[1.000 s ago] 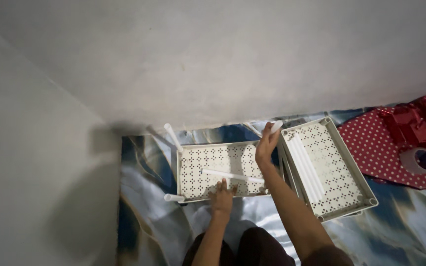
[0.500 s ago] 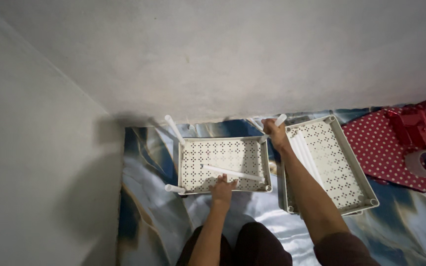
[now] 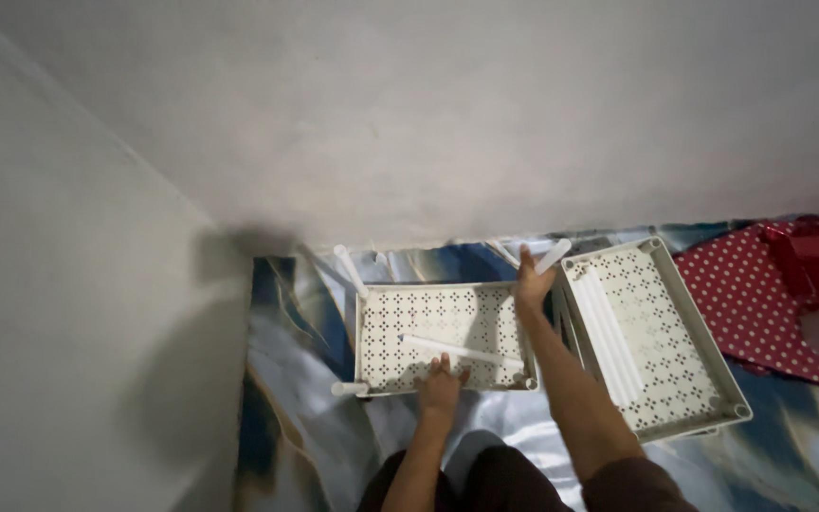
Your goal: The person assembles a white plastic storage rack by inserting vertical support rods into perforated trays and stacking them. They handle multiple trays and rods, aligning and securing each layer to build a multi-tiered unit.
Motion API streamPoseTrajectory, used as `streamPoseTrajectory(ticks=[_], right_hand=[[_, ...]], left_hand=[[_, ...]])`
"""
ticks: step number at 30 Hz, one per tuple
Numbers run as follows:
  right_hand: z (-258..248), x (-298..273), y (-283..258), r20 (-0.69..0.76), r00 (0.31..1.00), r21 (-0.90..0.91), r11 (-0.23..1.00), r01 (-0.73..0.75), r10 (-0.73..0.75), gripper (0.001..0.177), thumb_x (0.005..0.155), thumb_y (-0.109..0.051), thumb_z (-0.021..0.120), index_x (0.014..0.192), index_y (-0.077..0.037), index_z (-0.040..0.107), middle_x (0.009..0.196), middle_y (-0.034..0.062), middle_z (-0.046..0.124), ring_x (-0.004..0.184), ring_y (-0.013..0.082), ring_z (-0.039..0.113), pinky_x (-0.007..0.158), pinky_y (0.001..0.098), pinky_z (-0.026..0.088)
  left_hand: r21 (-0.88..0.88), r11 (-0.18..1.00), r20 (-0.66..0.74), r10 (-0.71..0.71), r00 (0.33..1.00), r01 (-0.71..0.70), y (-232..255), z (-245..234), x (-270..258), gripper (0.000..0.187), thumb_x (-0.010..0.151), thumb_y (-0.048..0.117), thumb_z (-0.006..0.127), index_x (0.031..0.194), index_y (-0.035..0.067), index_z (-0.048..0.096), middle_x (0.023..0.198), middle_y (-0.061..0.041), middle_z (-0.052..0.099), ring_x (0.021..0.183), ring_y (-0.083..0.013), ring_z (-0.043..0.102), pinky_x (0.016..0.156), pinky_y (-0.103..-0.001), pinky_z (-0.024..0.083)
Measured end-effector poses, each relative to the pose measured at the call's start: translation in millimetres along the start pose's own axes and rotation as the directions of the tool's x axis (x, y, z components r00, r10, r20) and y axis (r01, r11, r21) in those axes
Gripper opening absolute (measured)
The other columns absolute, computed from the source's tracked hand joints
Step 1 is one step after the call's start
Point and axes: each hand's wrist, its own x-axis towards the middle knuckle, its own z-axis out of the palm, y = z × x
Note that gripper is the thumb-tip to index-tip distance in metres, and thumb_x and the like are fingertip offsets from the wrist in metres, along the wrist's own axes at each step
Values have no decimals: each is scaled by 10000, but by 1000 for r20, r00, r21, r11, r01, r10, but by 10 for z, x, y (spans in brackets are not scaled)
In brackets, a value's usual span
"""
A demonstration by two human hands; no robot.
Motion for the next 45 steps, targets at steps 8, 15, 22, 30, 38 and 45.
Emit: streamPoseTrajectory(ticks=[8, 15, 22, 30, 38, 45], right_hand=[[-162, 53, -496, 525, 831, -541, 681, 493, -185, 181, 968, -215, 615, 895, -80, 712, 653, 90, 634, 572, 187, 671, 550, 339, 480], [39, -600, -492, 699, 655, -711, 369, 598, 287, 391, 1057, -406, 493, 1305, -110, 554, 1002, 161, 688, 840, 383, 697, 700, 498, 556], [-89, -1257, -194, 781, 599, -624, 286, 727, 180, 320, 942, -387, 590, 1204, -209, 631, 1167, 101, 615, 1130, 342, 594, 919, 517, 493], [261, -1757, -352, 782, 623, -511, 538, 671, -34, 413, 907, -232, 637, 1303, -117, 619, 1304, 155, 602, 1227, 347, 569, 1074, 477, 459], [1023, -2962, -756, 942, 311, -273, 832, 483, 129, 316, 953, -335, 660, 1214, -157, 635, 1193, 62, 693, 1187, 272, 660, 1052, 417, 454], [1308, -3082, -282, 713, 450, -688, 660, 301, 538, 540, 886, -675, 624, 1015, -167, 757, 931, 76, 753, 965, 276, 686, 999, 613, 429]], left_hand=[[-4, 1000, -1, 13, 1000, -13, 18, -20, -61, 525, 1041, 180, 396, 1504, 427, 427, 1657, -94, 270, 1518, -303, 267, 1033, -738, 385], [-61, 998, -74, 27, 997, -31, 31, -34, -93, 481, 1045, 165, 442, 1480, 366, 487, 1675, -116, 236, 1516, -346, 259, 1053, -724, 377], [-26, 996, -293, 70, 954, -81, 54, 67, -170, 489, 973, 184, 490, 1441, 324, 520, 1634, -160, 317, 1494, -349, 330, 1099, -669, 312], [21, 998, -668, -31, 744, 60, -489, 87, -453, 447, 980, 223, 491, 1423, 178, 538, 1486, -193, 550, 1425, -332, 457, 1177, -557, 295], [125, 986, -685, 2, 729, 114, -796, 245, -277, 467, 1119, 390, 392, 1524, 165, 450, 1535, -165, 465, 1448, -325, 376, 1170, -559, 262], [143, 988, -677, 54, 734, 59, -849, 440, -201, 609, 1047, 480, 378, 1612, 275, 280, 1692, -82, 283, 1588, -327, 164, 1280, -581, 62]])
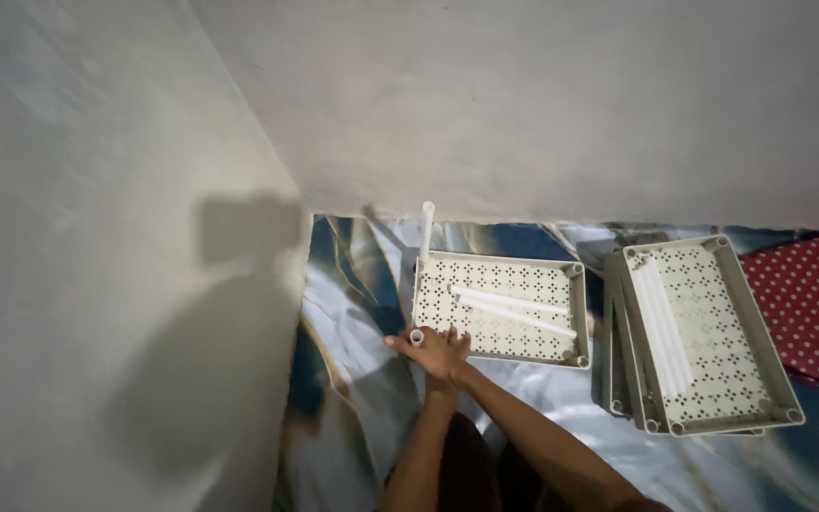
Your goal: The person assembles a white plastic storage rack by inserting vertical support rods into perforated trays and stacking them. They handle multiple trays and rods, aligning and securing each layer to build a multi-tiered unit.
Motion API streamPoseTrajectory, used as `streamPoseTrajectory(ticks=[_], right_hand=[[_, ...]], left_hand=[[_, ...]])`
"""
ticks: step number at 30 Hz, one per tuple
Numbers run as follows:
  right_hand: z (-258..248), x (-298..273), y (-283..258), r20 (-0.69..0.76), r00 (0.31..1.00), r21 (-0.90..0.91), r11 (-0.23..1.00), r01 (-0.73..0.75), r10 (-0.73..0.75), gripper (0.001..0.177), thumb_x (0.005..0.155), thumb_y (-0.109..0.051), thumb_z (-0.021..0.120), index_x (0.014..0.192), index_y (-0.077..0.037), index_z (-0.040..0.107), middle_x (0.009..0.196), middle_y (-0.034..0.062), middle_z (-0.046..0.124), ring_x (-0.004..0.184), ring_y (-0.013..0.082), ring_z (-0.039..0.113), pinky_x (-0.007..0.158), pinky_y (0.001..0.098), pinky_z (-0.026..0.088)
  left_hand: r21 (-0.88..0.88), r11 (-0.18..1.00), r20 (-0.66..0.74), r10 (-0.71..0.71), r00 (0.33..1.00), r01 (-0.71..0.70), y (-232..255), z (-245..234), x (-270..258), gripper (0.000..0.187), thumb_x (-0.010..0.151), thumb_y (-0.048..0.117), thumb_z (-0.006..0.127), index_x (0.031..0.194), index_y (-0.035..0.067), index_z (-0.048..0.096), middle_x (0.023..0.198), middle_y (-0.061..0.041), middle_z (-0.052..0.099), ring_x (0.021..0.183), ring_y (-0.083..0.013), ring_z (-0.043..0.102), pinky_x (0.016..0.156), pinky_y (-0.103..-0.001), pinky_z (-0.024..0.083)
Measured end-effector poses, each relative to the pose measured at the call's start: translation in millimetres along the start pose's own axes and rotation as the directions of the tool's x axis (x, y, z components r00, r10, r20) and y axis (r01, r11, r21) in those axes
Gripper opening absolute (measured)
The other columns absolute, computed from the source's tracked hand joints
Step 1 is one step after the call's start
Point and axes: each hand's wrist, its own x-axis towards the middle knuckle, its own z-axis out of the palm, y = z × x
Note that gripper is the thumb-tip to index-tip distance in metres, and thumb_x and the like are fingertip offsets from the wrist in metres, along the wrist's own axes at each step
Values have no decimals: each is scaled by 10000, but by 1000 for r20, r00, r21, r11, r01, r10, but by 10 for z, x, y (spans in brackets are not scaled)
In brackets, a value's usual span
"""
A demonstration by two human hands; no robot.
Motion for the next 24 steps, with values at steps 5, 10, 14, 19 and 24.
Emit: streamPoseTrajectory(ticks=[5, 10, 14, 19, 24], right_hand=[[-63, 171, 150, 203, 977, -5, 997, 73, -71, 588, 832, -769, 639, 980, -224, 803, 939, 70, 797, 918, 349, 755, 979, 651, 534], [-84, -115, -126, -36, 973, -230, 945, -232, 230, 514, 771, -704, 606, 1164, -393, 719, 1316, -4, 704, 1359, 382, 475, 1156, 717, 168], [175, -154, -122, -320, 910, -197, 920, -338, 265, 607, 879, -828, 516, 1287, -406, 668, 1411, 198, 602, 1433, 444, 418, 1224, 668, 134], [492, -147, 179, -639, 652, -717, 623, -312, -409, 493, 954, -573, 517, 1416, -454, 644, 1481, 246, 540, 1479, 456, 352, 1263, 707, 142], [267, -28, 41, -370, 909, -229, 929, -290, 192, 587, 821, -801, 543, 1177, -377, 736, 1434, 147, 547, 1451, 435, 317, 1149, 733, 98]], left_hand=[[-172, 984, 337, 8, 942, 53, 45, 0, 59, 615, 1010, 446, 364, 1596, 265, 311, 1676, -120, 260, 1543, -326, 178, 1234, -625, 49], [-111, 994, -47, -19, 999, 13, 70, -26, -6, 563, 1030, 408, 370, 1572, 262, 341, 1622, -130, 356, 1510, -329, 274, 1242, -595, 117], [-89, 996, -157, -11, 988, -3, 44, -23, -99, 570, 1023, 365, 386, 1575, 233, 334, 1628, -134, 347, 1517, -324, 275, 1251, -572, 143], [-167, 986, -111, 2, 994, -20, 65, -48, -271, 582, 1015, 311, 407, 1580, 197, 327, 1635, -139, 336, 1525, -317, 276, 1263, -544, 175], [-370, 927, -186, -12, 982, -59, 1, 27, -126, 595, 1007, 258, 427, 1584, 161, 319, 1642, -144, 324, 1534, -311, 278, 1274, -515, 207]])
